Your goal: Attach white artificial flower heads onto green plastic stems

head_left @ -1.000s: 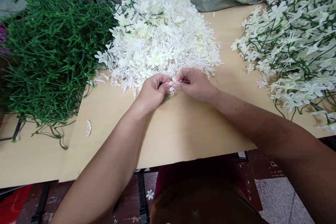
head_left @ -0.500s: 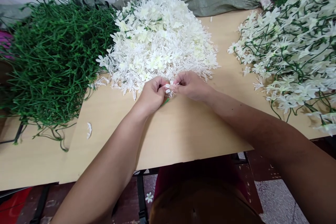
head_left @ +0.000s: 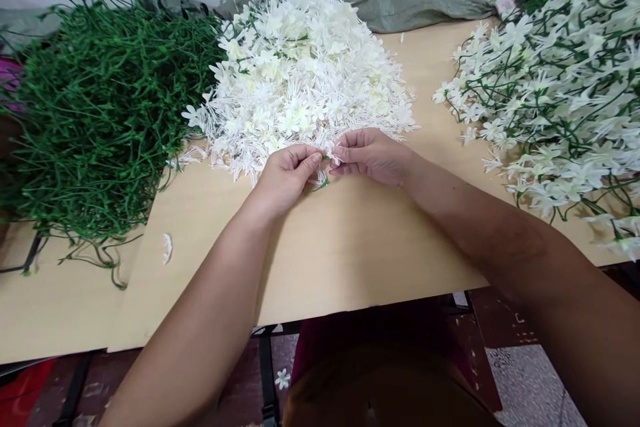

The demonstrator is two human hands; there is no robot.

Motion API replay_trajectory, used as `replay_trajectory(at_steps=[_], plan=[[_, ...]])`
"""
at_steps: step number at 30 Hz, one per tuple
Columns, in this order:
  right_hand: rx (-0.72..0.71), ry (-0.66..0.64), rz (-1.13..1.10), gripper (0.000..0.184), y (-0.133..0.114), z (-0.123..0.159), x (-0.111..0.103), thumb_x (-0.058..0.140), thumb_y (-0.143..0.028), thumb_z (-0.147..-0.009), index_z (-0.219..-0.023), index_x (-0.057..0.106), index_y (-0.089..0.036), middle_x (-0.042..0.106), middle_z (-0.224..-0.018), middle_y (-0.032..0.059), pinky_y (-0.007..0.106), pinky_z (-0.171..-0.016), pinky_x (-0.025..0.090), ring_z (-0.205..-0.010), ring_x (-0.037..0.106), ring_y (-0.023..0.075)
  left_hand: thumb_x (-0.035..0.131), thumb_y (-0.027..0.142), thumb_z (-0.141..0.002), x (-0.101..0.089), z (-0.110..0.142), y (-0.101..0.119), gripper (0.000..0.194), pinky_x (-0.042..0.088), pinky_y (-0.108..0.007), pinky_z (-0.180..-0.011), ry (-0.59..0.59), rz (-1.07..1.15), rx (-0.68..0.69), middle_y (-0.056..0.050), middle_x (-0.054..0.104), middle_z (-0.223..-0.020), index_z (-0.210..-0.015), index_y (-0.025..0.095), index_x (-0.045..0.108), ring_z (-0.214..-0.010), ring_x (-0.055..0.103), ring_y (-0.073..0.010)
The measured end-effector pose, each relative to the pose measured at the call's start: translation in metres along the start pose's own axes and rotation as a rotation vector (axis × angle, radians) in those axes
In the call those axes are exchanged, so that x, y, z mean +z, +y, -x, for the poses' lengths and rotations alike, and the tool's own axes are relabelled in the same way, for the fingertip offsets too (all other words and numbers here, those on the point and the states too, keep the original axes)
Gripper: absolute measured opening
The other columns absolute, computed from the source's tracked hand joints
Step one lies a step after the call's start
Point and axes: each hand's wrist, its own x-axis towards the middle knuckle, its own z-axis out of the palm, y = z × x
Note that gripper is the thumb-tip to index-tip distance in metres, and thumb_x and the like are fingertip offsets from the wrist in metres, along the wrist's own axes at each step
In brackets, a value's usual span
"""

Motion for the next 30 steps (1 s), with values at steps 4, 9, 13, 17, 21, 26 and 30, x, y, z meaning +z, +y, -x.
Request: replay_trajectory(at_steps=[4, 9, 13, 17, 21, 26, 30], plan=[[0.007, -0.014, 0.001, 0.031, 0.000, 0.000, -0.001, 0.089, -0.027, -0.061, -0.062, 0.062, -0.011, 0.068, -0.062, 0.0000, 0.020, -0.067, 0.059, -0.062, 0.066, 0.0083, 0.073, 0.029, -0.075, -0.001, -0.002, -0.004, 0.024, 0.029, -0.021, -0.041, -0.008, -0.019, 0.005, 0.004, 0.049, -0.048, -0.064, 0.017, 0.056, -0.040, 0.037, -0.0069], [0.011, -0.023, -0.004, 0.030, 0.000, 0.001, 0.001, 0.086, -0.022, -0.066, -0.061, 0.059, -0.011, 0.066, -0.061, 0.0006, 0.020, -0.064, 0.057, -0.063, 0.067, 0.0093, 0.071, 0.034, -0.079, -0.001, -0.002, -0.007, 0.030, 0.026, -0.020, -0.039, -0.022, -0.032, 0.017, 0.003, 0.047, -0.048, -0.060, 0.017, 0.055, -0.039, 0.034, -0.0060], [0.015, -0.026, -0.021, 0.031, -0.001, 0.002, 0.003, 0.087, -0.021, -0.064, -0.060, 0.058, -0.011, 0.065, -0.059, -0.0003, 0.018, -0.061, 0.056, -0.061, 0.066, 0.0087, 0.070, 0.038, -0.081, 0.000, -0.002, -0.005, 0.035, 0.024, -0.021, -0.038, -0.025, -0.045, 0.042, 0.004, 0.042, -0.045, -0.058, 0.017, 0.053, -0.038, 0.032, -0.0060], [-0.003, 0.004, 0.003, 0.033, 0.000, 0.001, 0.007, 0.089, -0.023, -0.061, -0.059, 0.058, -0.012, 0.065, -0.057, -0.0013, 0.019, -0.062, 0.056, -0.059, 0.065, 0.0080, 0.067, 0.036, -0.084, 0.002, 0.000, -0.002, 0.038, 0.023, -0.022, -0.039, -0.024, -0.068, 0.050, 0.004, 0.039, -0.043, -0.055, 0.017, 0.051, -0.038, 0.030, -0.0064], [-0.061, 0.046, 0.013, 0.037, 0.004, 0.001, 0.011, 0.091, -0.026, -0.056, -0.058, 0.056, -0.014, 0.065, -0.057, -0.0025, 0.022, -0.069, 0.058, -0.064, 0.067, 0.0090, 0.064, 0.035, -0.087, 0.004, 0.001, -0.001, 0.039, 0.022, -0.023, -0.039, -0.006, -0.089, 0.061, 0.005, 0.037, -0.042, -0.055, 0.018, 0.050, -0.039, 0.028, -0.0071], [-0.136, 0.061, 0.081, 0.038, 0.009, 0.000, 0.013, 0.090, -0.026, -0.057, -0.063, 0.055, -0.015, 0.065, -0.061, -0.0021, 0.024, -0.071, 0.056, -0.068, 0.067, 0.0106, 0.062, 0.028, -0.088, 0.004, 0.000, -0.004, 0.038, 0.025, -0.023, -0.042, 0.016, -0.115, 0.074, 0.004, 0.038, -0.044, -0.054, 0.018, 0.048, -0.041, 0.030, -0.0077], [-0.203, 0.093, 0.202, 0.037, 0.012, -0.001, 0.012, 0.089, -0.028, -0.058, -0.066, 0.056, -0.016, 0.062, -0.058, -0.0039, 0.019, -0.059, 0.048, -0.059, 0.059, 0.0074, 0.059, 0.023, -0.089, 0.003, 0.000, -0.006, 0.040, 0.026, -0.022, -0.044, 0.025, -0.163, 0.106, 0.005, 0.039, -0.044, -0.052, 0.017, 0.046, -0.042, 0.030, -0.0078]])
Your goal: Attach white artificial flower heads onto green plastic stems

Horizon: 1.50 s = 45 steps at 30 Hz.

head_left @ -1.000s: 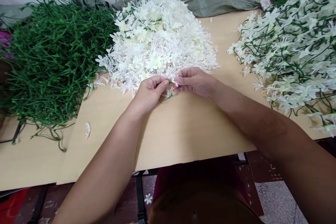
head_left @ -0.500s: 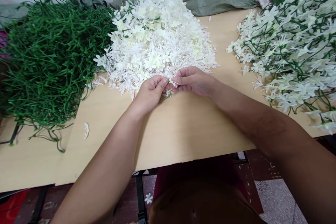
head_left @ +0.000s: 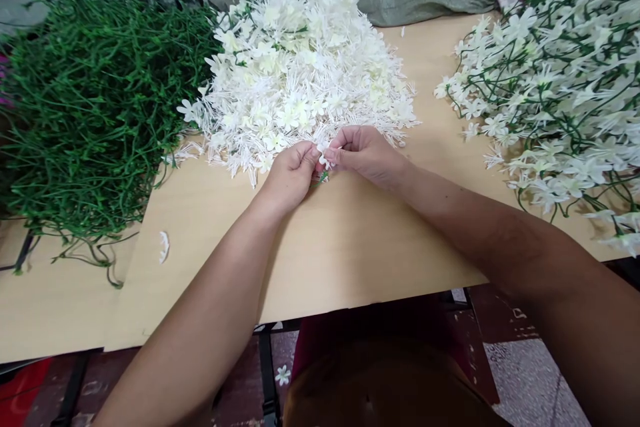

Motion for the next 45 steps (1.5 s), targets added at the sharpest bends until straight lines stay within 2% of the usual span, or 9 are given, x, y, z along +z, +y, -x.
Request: replay_trajectory(at_steps=[4, 10, 14, 19, 27, 30, 39, 43, 45], plan=[[-0.026, 0.018, 0.004, 0.042, 0.002, -0.001, 0.002, 0.091, -0.035, -0.053, -0.064, 0.054, -0.016, 0.061, -0.055, -0.0060, 0.018, -0.054, 0.045, -0.054, 0.055, 0.0051, 0.057, 0.018, -0.089, 0.002, 0.001, 0.003, 0.040, 0.026, -0.022, -0.045, 0.030, -0.006, -0.006, 0.005, 0.039, -0.044, -0.051, 0.017, 0.045, -0.042, 0.030, -0.0077], [0.071, -0.020, -0.138, 0.044, 0.000, 0.000, 0.004, 0.090, -0.038, -0.055, -0.065, 0.054, -0.016, 0.064, -0.059, -0.0041, 0.022, -0.068, 0.056, -0.062, 0.064, 0.0080, 0.056, 0.018, -0.090, 0.003, 0.002, 0.007, 0.040, 0.028, -0.023, -0.046, 0.031, 0.005, -0.028, 0.005, 0.038, -0.043, -0.051, 0.018, 0.046, -0.042, 0.030, -0.0087], [0.087, 0.000, -0.147, 0.041, 0.000, -0.001, 0.004, 0.090, -0.033, -0.059, -0.064, 0.054, -0.016, 0.065, -0.061, -0.0035, 0.022, -0.069, 0.056, -0.065, 0.065, 0.0082, 0.057, 0.020, -0.089, 0.002, 0.002, 0.004, 0.040, 0.029, -0.023, -0.046, 0.034, 0.014, -0.003, 0.005, 0.039, -0.043, -0.051, 0.017, 0.045, -0.043, 0.030, -0.0089], [0.028, 0.000, -0.102, 0.044, 0.005, -0.001, 0.005, 0.090, -0.038, -0.055, -0.064, 0.054, -0.016, 0.063, -0.059, -0.0048, 0.020, -0.062, 0.052, -0.060, 0.061, 0.0065, 0.055, 0.015, -0.088, 0.002, 0.001, -0.003, 0.037, 0.030, -0.022, -0.048, 0.029, 0.027, 0.052, 0.004, 0.042, -0.045, -0.052, 0.017, 0.046, -0.045, 0.034, -0.0082], [-0.004, -0.010, -0.096, 0.049, 0.003, 0.002, 0.010, 0.092, -0.043, -0.045, -0.064, 0.056, -0.015, 0.061, -0.057, -0.0057, 0.020, -0.058, 0.043, -0.057, 0.055, 0.0048, 0.061, 0.034, -0.086, -0.002, 0.000, -0.013, 0.039, 0.028, -0.022, -0.049, -0.019, 0.110, 0.102, 0.004, 0.040, -0.049, -0.055, 0.017, 0.044, -0.048, 0.033, -0.0083], [-0.006, 0.003, -0.067, 0.051, 0.003, 0.001, 0.010, 0.092, -0.043, -0.044, -0.063, 0.054, -0.015, 0.058, -0.056, -0.0066, 0.020, -0.056, 0.040, -0.056, 0.051, 0.0043, 0.060, 0.034, -0.086, -0.003, 0.000, -0.013, 0.039, 0.029, -0.022, -0.049, -0.015, 0.100, 0.117, 0.004, 0.040, -0.049, -0.054, 0.018, 0.044, -0.048, 0.033, -0.0084], [0.019, 0.002, 0.016, 0.055, 0.004, 0.001, 0.010, 0.089, -0.050, -0.048, -0.066, 0.050, -0.017, 0.057, -0.060, -0.0064, 0.023, -0.059, 0.040, -0.059, 0.051, 0.0059, 0.049, 0.019, -0.086, 0.002, 0.004, -0.006, 0.034, 0.029, -0.022, -0.048, 0.026, -0.016, 0.109, 0.004, 0.036, -0.048, -0.054, 0.018, 0.041, -0.047, 0.031, -0.0088], [0.044, 0.048, 0.108, 0.052, -0.001, 0.003, 0.014, 0.090, -0.046, -0.051, -0.065, 0.049, -0.017, 0.053, -0.057, -0.0071, 0.023, -0.055, 0.036, -0.056, 0.047, 0.0056, 0.051, 0.020, -0.085, 0.003, 0.004, -0.011, 0.032, 0.029, -0.022, -0.050, 0.074, -0.059, 0.149, 0.004, 0.039, -0.051, -0.055, 0.018, 0.041, -0.051, 0.034, -0.0093], [0.050, 0.064, 0.136, 0.050, -0.002, 0.004, 0.016, 0.090, -0.044, -0.052, -0.065, 0.050, -0.017, 0.051, -0.054, -0.0079, 0.023, -0.054, 0.035, -0.054, 0.045, 0.0053, 0.052, 0.022, -0.085, 0.003, 0.005, -0.012, 0.034, 0.029, -0.022, -0.049, 0.058, -0.037, 0.149, 0.004, 0.037, -0.050, -0.054, 0.018, 0.039, -0.050, 0.033, -0.0092]])
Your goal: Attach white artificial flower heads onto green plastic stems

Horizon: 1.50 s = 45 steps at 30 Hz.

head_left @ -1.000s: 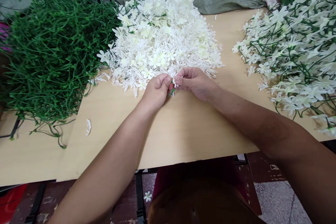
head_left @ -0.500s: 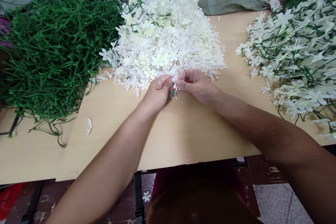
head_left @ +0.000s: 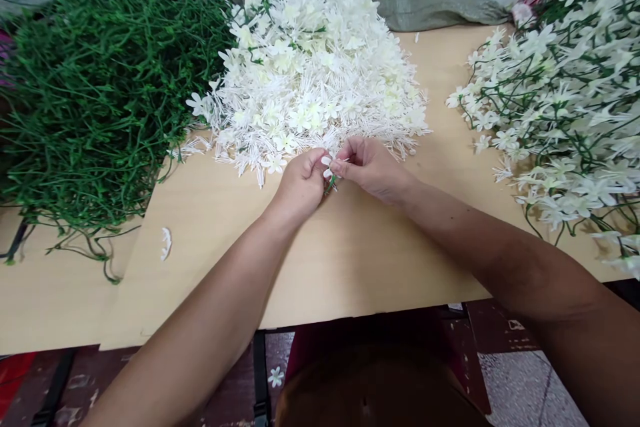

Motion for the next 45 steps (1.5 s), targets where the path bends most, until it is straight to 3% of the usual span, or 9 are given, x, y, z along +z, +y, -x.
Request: replay_trajectory(at_steps=[5, 12, 17, 24, 30, 35, 45], plan=[[-0.043, -0.025, -0.118, 0.051, 0.003, -0.003, -0.004, 0.091, -0.044, -0.046, -0.065, 0.053, -0.016, 0.056, -0.056, -0.0074, 0.021, -0.056, 0.041, -0.056, 0.051, 0.0050, 0.056, 0.036, -0.088, -0.003, -0.001, 0.002, 0.037, 0.025, -0.022, -0.045, -0.097, 0.104, -0.064, 0.005, 0.037, -0.049, -0.058, 0.019, 0.042, -0.046, 0.029, -0.0086], [0.018, -0.134, -0.383, 0.046, 0.004, -0.006, -0.017, 0.092, -0.041, -0.050, -0.065, 0.056, -0.016, 0.066, -0.063, -0.0044, 0.024, -0.074, 0.055, -0.066, 0.065, 0.0084, 0.062, 0.061, -0.081, -0.016, -0.005, 0.000, 0.048, 0.028, -0.024, -0.046, -0.220, 0.199, -0.056, 0.002, 0.041, -0.053, -0.063, 0.018, 0.052, -0.049, 0.037, -0.0094], [0.027, -0.212, -0.429, 0.041, 0.003, -0.007, -0.021, 0.092, -0.036, -0.053, -0.066, 0.058, -0.015, 0.069, -0.066, -0.0018, 0.022, -0.075, 0.057, -0.067, 0.067, 0.0084, 0.068, 0.064, -0.074, -0.016, -0.006, -0.002, 0.049, 0.026, -0.023, -0.044, -0.209, 0.195, -0.111, 0.003, 0.043, -0.051, -0.070, 0.017, 0.059, -0.046, 0.036, -0.0087], [0.050, -0.222, -0.443, 0.039, 0.004, -0.009, -0.022, 0.092, -0.033, -0.053, -0.068, 0.061, -0.016, 0.067, -0.065, -0.0041, 0.023, -0.075, 0.058, -0.070, 0.067, 0.0086, 0.067, 0.066, -0.073, -0.012, -0.007, -0.002, 0.050, 0.025, -0.023, -0.042, -0.193, 0.191, -0.094, 0.003, 0.042, -0.048, -0.067, 0.018, 0.057, -0.044, 0.035, -0.0085], [0.077, -0.237, -0.366, 0.035, -0.001, -0.007, -0.022, 0.088, -0.034, -0.062, -0.067, 0.059, -0.015, 0.065, -0.067, -0.0022, 0.024, -0.075, 0.058, -0.071, 0.065, 0.0089, 0.067, 0.064, -0.074, -0.013, -0.006, 0.001, 0.048, 0.025, -0.025, -0.042, -0.202, 0.182, -0.070, 0.002, 0.045, -0.049, -0.065, 0.018, 0.057, -0.044, 0.034, -0.0090], [0.083, -0.280, -0.389, 0.039, -0.001, -0.007, -0.023, 0.090, -0.035, -0.056, -0.067, 0.058, -0.016, 0.067, -0.069, -0.0023, 0.024, -0.072, 0.057, -0.069, 0.065, 0.0092, 0.069, 0.059, -0.075, -0.014, -0.004, 0.005, 0.045, 0.029, -0.024, -0.044, -0.229, 0.208, -0.063, 0.001, 0.051, -0.054, -0.065, 0.017, 0.057, -0.047, 0.039, -0.0089], [0.086, -0.327, -0.415, 0.035, 0.003, -0.010, -0.026, 0.090, -0.030, -0.059, -0.070, 0.060, -0.016, 0.067, -0.065, -0.0026, 0.027, -0.075, 0.058, -0.070, 0.067, 0.0105, 0.069, 0.064, -0.072, -0.012, -0.002, 0.009, 0.049, 0.028, -0.023, -0.045, -0.255, 0.263, -0.086, 0.002, 0.048, -0.054, -0.064, 0.018, 0.055, -0.048, 0.036, -0.0088]])
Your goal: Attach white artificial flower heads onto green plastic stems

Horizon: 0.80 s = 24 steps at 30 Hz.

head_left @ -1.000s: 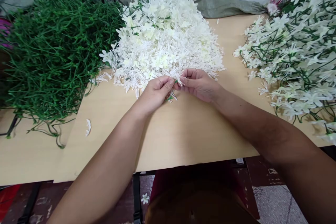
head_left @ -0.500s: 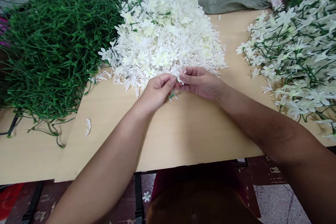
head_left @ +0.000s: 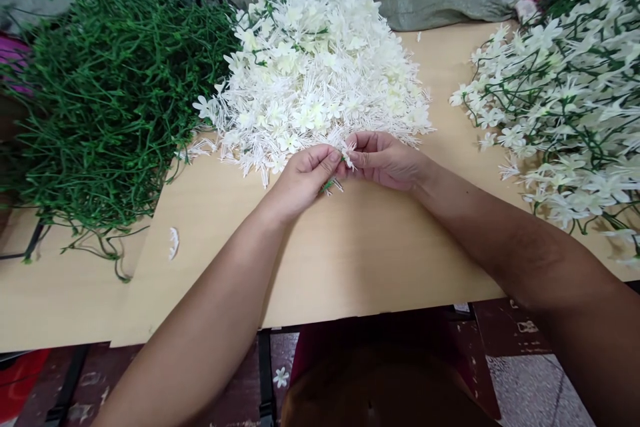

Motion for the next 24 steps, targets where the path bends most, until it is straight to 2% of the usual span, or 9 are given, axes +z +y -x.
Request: replay_trajectory(at_steps=[7, 12, 20, 22, 24], plan=[[-0.008, 0.006, 0.041, 0.040, 0.000, 0.000, 0.003, 0.091, -0.034, -0.054, -0.066, 0.058, -0.016, 0.065, -0.062, -0.0047, 0.022, -0.068, 0.055, -0.062, 0.064, 0.0074, 0.069, 0.061, -0.072, 0.003, 0.000, -0.005, 0.046, 0.029, -0.023, -0.046, 0.028, 0.021, -0.014, 0.002, 0.049, -0.056, -0.065, 0.018, 0.053, -0.049, 0.039, -0.0095], [-0.030, 0.028, 0.126, 0.042, 0.002, 0.001, 0.007, 0.090, -0.040, -0.055, -0.066, 0.058, -0.015, 0.066, -0.062, -0.0037, 0.021, -0.064, 0.052, -0.061, 0.061, 0.0068, 0.067, 0.056, -0.074, 0.005, 0.001, -0.008, 0.043, 0.031, -0.023, -0.049, 0.066, 0.013, -0.003, 0.003, 0.043, -0.054, -0.061, 0.019, 0.051, -0.052, 0.038, -0.0097], [-0.023, 0.059, 0.213, 0.050, -0.002, 0.003, 0.011, 0.090, -0.048, -0.051, -0.065, 0.054, -0.016, 0.062, -0.061, -0.0034, 0.024, -0.064, 0.050, -0.062, 0.059, 0.0084, 0.070, 0.057, -0.073, 0.006, 0.003, 0.001, 0.045, 0.035, -0.023, -0.049, 0.020, 0.088, 0.048, 0.003, 0.046, -0.055, -0.060, 0.019, 0.049, -0.050, 0.038, -0.0084], [-0.065, 0.110, 0.250, 0.052, -0.005, 0.003, 0.012, 0.088, -0.053, -0.053, -0.065, 0.052, -0.017, 0.060, -0.063, -0.0033, 0.023, -0.062, 0.048, -0.062, 0.056, 0.0082, 0.068, 0.051, -0.078, 0.002, 0.002, 0.007, 0.041, 0.039, -0.024, -0.052, 0.073, 0.090, 0.058, 0.002, 0.046, -0.056, -0.060, 0.019, 0.050, -0.051, 0.041, -0.0087], [-0.141, 0.164, 0.374, 0.048, -0.006, 0.004, 0.014, 0.085, -0.053, -0.058, -0.068, 0.053, -0.017, 0.057, -0.064, -0.0037, 0.023, -0.060, 0.044, -0.061, 0.051, 0.0076, 0.065, 0.046, -0.081, -0.005, 0.001, 0.012, 0.038, 0.044, -0.025, -0.058, 0.179, 0.053, 0.061, 0.001, 0.047, -0.057, -0.059, 0.019, 0.050, -0.055, 0.047, -0.0099]])
